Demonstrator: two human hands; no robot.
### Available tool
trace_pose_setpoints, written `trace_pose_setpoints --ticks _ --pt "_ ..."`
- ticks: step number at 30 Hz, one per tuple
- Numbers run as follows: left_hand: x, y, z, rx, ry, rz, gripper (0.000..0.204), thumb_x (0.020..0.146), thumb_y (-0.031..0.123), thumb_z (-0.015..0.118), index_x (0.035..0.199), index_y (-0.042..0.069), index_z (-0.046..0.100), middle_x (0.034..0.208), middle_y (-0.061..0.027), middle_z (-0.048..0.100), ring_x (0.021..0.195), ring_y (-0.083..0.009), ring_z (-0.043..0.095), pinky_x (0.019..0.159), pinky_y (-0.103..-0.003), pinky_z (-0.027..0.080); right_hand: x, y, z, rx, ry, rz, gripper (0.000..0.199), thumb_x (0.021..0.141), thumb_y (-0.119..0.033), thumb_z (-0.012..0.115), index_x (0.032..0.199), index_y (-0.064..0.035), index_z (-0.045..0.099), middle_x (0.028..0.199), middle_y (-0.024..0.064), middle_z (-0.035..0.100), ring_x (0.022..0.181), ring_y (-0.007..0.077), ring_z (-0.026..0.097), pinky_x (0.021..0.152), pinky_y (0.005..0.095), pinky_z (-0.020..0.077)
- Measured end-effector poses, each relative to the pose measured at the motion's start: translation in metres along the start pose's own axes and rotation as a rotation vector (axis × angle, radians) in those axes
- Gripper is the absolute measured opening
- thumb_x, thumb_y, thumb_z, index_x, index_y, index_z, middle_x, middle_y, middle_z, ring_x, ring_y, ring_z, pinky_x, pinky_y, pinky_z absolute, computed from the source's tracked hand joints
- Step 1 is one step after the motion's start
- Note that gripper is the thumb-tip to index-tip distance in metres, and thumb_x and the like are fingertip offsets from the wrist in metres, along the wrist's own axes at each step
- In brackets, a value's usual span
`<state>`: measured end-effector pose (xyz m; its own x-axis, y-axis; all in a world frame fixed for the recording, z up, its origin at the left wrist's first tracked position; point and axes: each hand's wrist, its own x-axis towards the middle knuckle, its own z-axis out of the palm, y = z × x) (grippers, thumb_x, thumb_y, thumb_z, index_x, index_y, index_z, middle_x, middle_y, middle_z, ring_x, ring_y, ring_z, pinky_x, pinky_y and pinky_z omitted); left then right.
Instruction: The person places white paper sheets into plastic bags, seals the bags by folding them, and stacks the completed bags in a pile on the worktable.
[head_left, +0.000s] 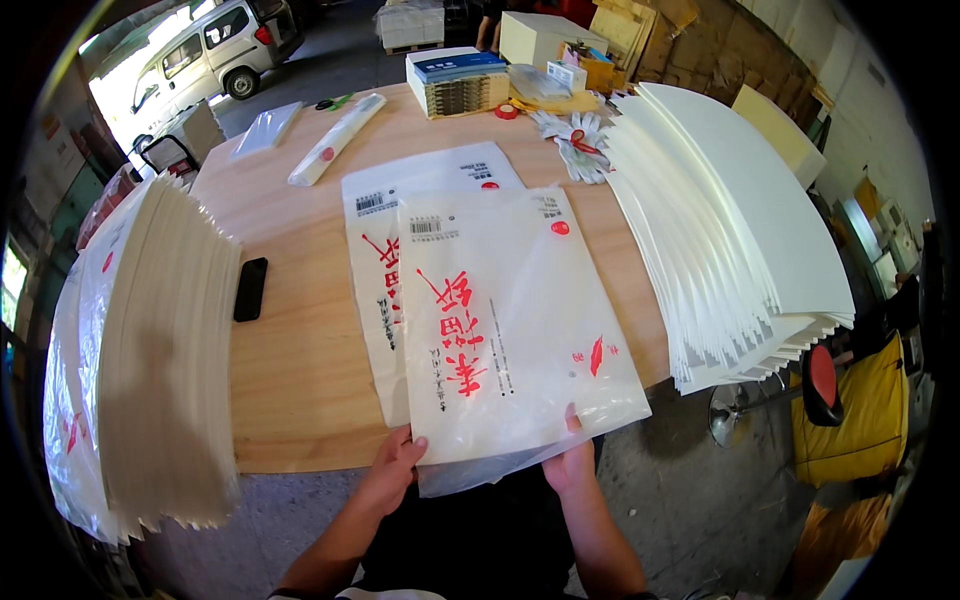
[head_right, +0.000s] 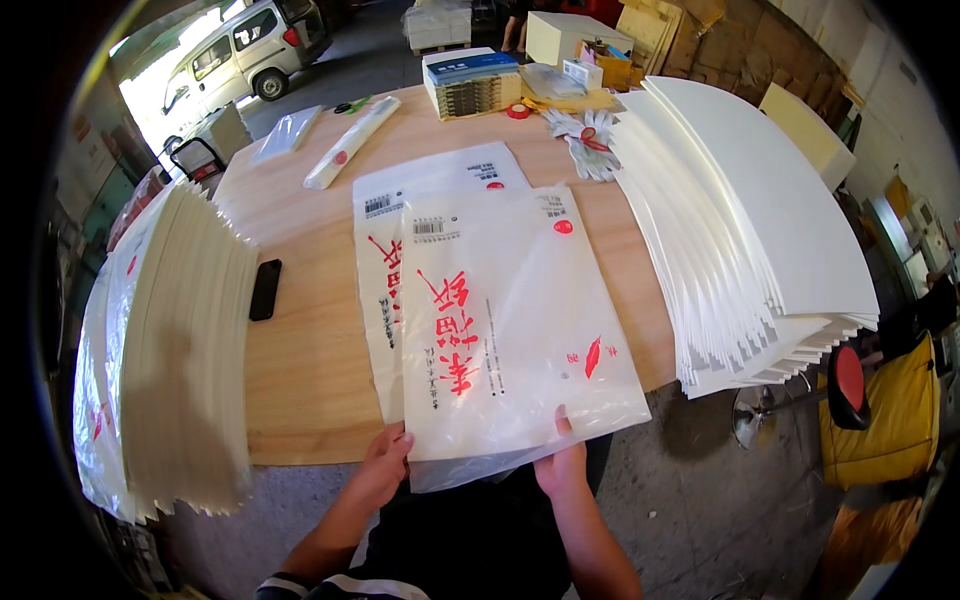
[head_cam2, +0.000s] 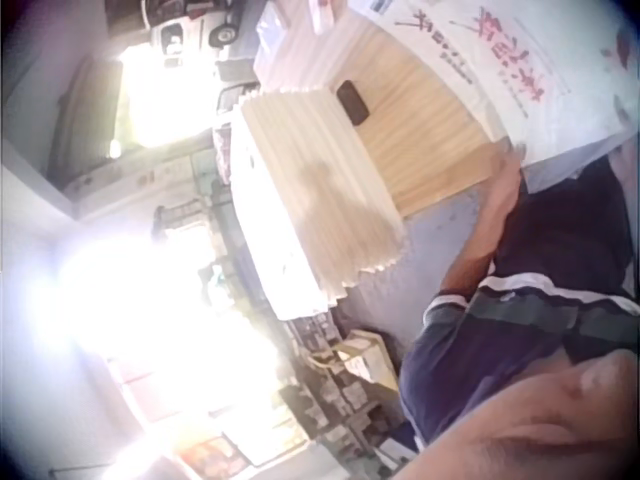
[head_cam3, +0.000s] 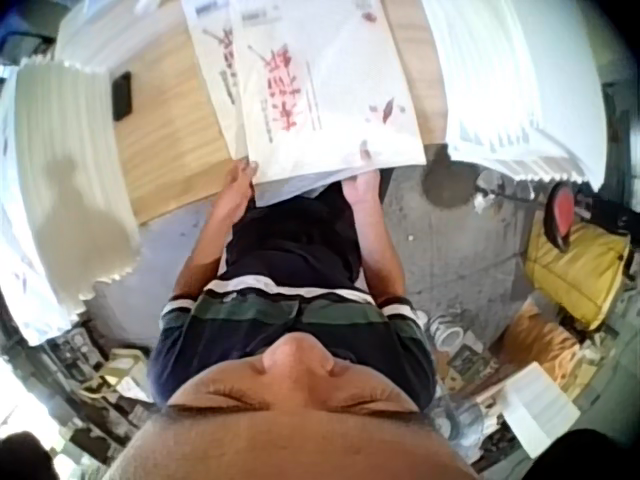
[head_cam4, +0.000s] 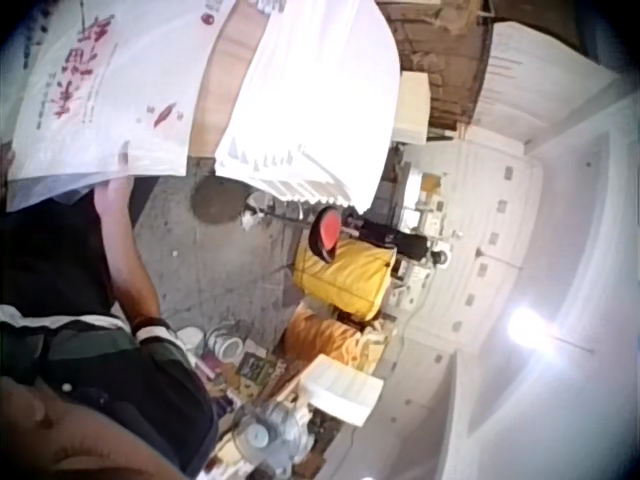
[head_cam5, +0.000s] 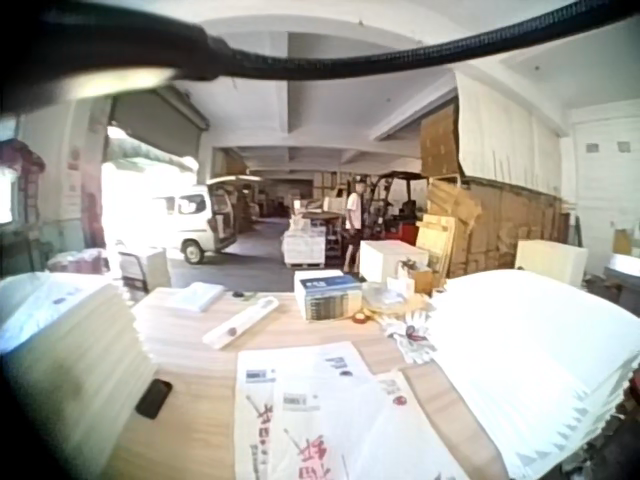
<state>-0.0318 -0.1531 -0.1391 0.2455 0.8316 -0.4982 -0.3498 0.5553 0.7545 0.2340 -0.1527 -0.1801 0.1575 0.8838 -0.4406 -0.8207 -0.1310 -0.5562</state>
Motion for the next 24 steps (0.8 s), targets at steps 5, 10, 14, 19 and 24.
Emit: trace_pose_setpoints --ticks 5,10,14,19,24 --pt "0.028 -0.024 0.005 -0.007 0.081 0.078 0.039 0.095 0.005 0.06 0.131 -0.002 0.047 0.123 -0.0106 0.06 0.111 -0.0181 0.058 0.095 -0.033 0.048 -0.003 -0.031 -0.019 -0.025 0.078 -0.143 0.055 0.101 -0.027 0.053 0.147 -0.0076 0.031 0.145 0.0109 0.043 0.129 0.0283 0.046 0.108 0.0462 0.0388" --pt "0.026 -0.031 -0.004 0.029 0.159 0.128 0.043 0.093 0.002 0.061 0.132 -0.001 0.045 0.122 -0.0096 0.061 0.111 -0.0183 0.058 0.094 -0.034 0.048 -0.05 -0.088 -0.083 -0.201 0.403 -0.681 0.056 0.098 -0.032 0.058 0.142 -0.0058 0.037 0.137 0.0132 0.05 0.126 0.03 0.048 0.101 0.0472 0.0441" --pt "0.028 -0.023 0.002 -0.054 0.126 0.035 0.045 0.094 0.002 0.06 0.135 0.002 0.043 0.125 -0.0094 0.059 0.113 -0.0186 0.057 0.095 -0.034 0.048 -0.047 -0.114 -0.127 -0.563 0.476 -0.572 0.046 0.096 -0.033 0.061 0.129 -0.0015 0.052 0.123 0.0151 0.059 0.113 0.027 0.057 0.091 0.0417 0.0488" --pt "0.03 -0.018 0.009 0.053 0.056 0.094 0.052 0.092 -0.001 0.057 0.141 0.003 0.041 0.128 -0.0097 0.058 0.117 -0.0205 0.055 0.1 -0.035 0.044 0.02 -0.129 -0.089 -0.665 0.225 -0.048 0.033 0.095 -0.03 0.062 0.107 0.0013 0.064 0.086 0.0099 0.068 0.069 0.019 0.066 0.058 0.0323 0.0531" --pt "0.035 -0.016 0.008 0.239 0.053 0.32 0.054 0.092 -0.002 0.057 0.143 0.003 0.037 0.131 -0.0094 0.056 0.118 -0.0201 0.053 0.103 -0.034 0.041 0.03 -0.144 -0.071 -0.841 0.085 -0.086 0.025 0.094 -0.02 0.062 0.104 0.0028 0.063 0.08 0.009 0.067 0.057 0.0162 0.061 0.049 0.0299 0.0498"
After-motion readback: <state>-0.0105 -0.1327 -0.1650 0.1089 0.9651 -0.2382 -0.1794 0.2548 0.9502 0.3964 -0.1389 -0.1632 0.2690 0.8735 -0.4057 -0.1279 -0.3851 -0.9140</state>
